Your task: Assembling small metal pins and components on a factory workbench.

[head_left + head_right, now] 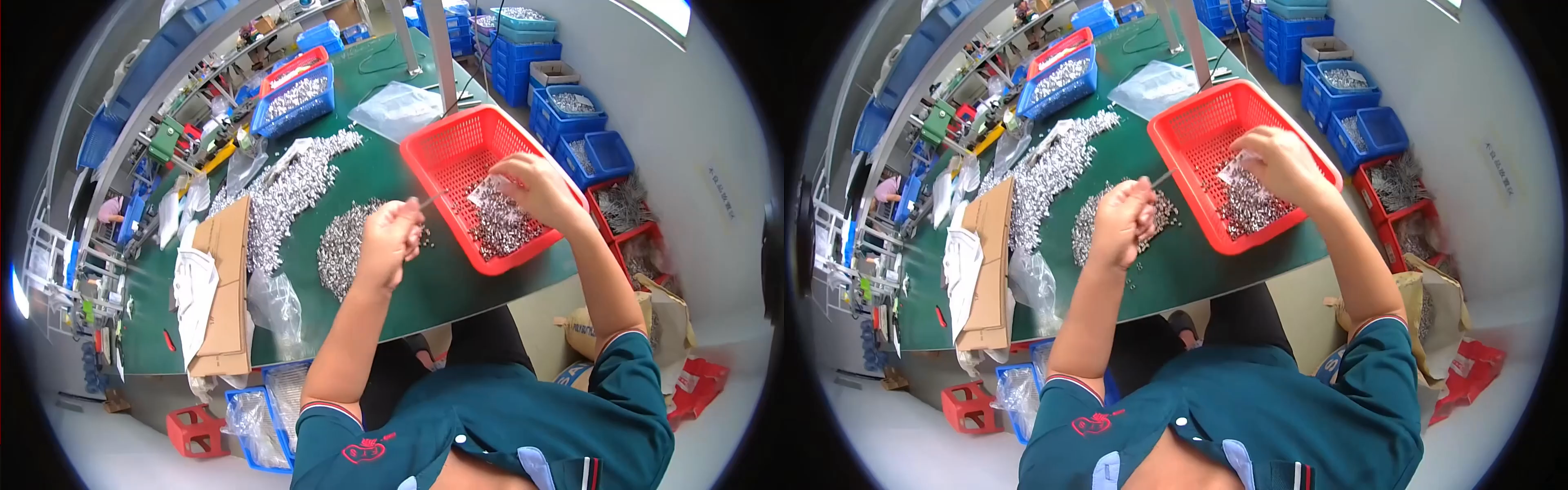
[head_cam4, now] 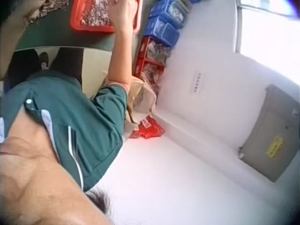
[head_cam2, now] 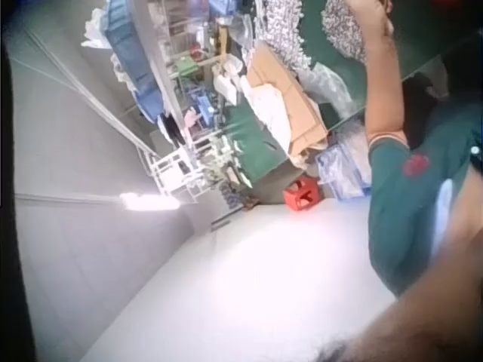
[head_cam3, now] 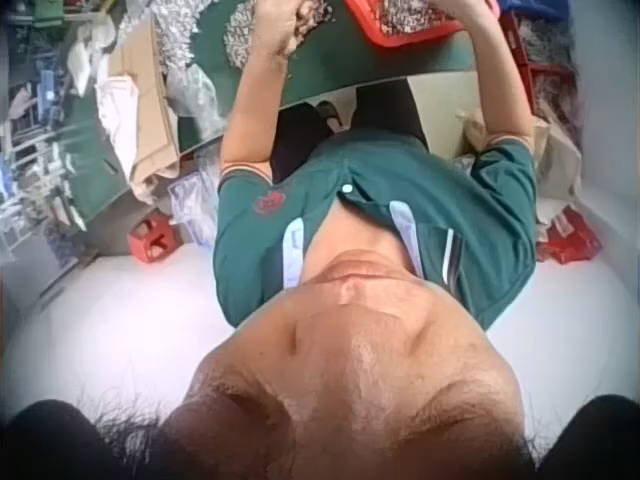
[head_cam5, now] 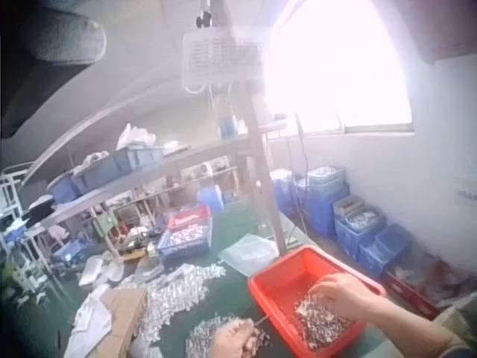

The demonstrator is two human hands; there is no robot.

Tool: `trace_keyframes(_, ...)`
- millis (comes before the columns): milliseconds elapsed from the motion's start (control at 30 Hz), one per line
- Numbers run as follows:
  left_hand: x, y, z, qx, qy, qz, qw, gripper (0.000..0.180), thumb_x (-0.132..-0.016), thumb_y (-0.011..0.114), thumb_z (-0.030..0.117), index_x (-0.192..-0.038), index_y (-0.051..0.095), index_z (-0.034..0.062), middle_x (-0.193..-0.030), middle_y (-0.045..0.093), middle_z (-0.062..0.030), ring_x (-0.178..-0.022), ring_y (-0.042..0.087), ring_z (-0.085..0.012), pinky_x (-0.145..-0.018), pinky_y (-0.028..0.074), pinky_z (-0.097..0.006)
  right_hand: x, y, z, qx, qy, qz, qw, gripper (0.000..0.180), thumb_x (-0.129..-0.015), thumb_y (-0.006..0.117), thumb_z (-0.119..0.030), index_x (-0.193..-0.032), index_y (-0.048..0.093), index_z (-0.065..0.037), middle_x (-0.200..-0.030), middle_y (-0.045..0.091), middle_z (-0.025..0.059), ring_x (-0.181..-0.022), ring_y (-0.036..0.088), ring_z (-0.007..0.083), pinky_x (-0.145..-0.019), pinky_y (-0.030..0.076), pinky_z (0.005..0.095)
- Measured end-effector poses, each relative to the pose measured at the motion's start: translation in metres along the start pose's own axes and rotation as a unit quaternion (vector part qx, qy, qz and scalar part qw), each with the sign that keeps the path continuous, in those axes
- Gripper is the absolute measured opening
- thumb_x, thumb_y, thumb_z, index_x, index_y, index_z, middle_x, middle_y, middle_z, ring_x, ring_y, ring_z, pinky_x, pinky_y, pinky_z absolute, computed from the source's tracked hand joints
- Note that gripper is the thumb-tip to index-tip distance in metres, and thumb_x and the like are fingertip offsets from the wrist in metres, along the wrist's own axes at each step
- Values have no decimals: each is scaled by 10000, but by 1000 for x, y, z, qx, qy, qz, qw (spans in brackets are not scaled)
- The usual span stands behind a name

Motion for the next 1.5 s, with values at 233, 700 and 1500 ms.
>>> trace_keyframes(233, 83, -59, -20, 142, 20, 78, 987, 234, -928, 546, 238, -828, 515, 28, -584, 457, -14, -456, 385, -86, -444, 340, -237, 19, -9, -105, -87, -37, 125, 988, 133, -737, 657, 1, -867, 633, -16, -836, 632, 109, -787, 616, 259, -686, 496, 332)
trace_keyframes(700, 206, -108, -104, 185, -5, 239, 953, 140, -932, 523, 163, -911, 557, 28, -665, 551, -37, -519, 494, -108, -502, 429, -258, 55, 181, -152, -137, -12, -85, 987, 153, -714, 691, -93, -839, 618, -44, -781, 589, 87, -722, 602, 272, -620, 490, 360)
trace_keyframes(1500, 189, -92, -119, -25, -28, 130, 991, 198, -939, 497, 115, -1068, 560, -22, -811, 631, -74, -701, 630, -144, -618, 530, -257, 63, 172, -173, -473, 235, -258, 809, 80, -838, 618, -58, -874, 595, 8, -736, 599, 14, -685, 563, 73, -632, 476, 231)
Point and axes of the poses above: each hand's wrist, its own x-axis away from the middle knuckle, its own y-axis out of the palm, z = x × y, the point moved 4 cm from there along -x, towards the middle knuckle
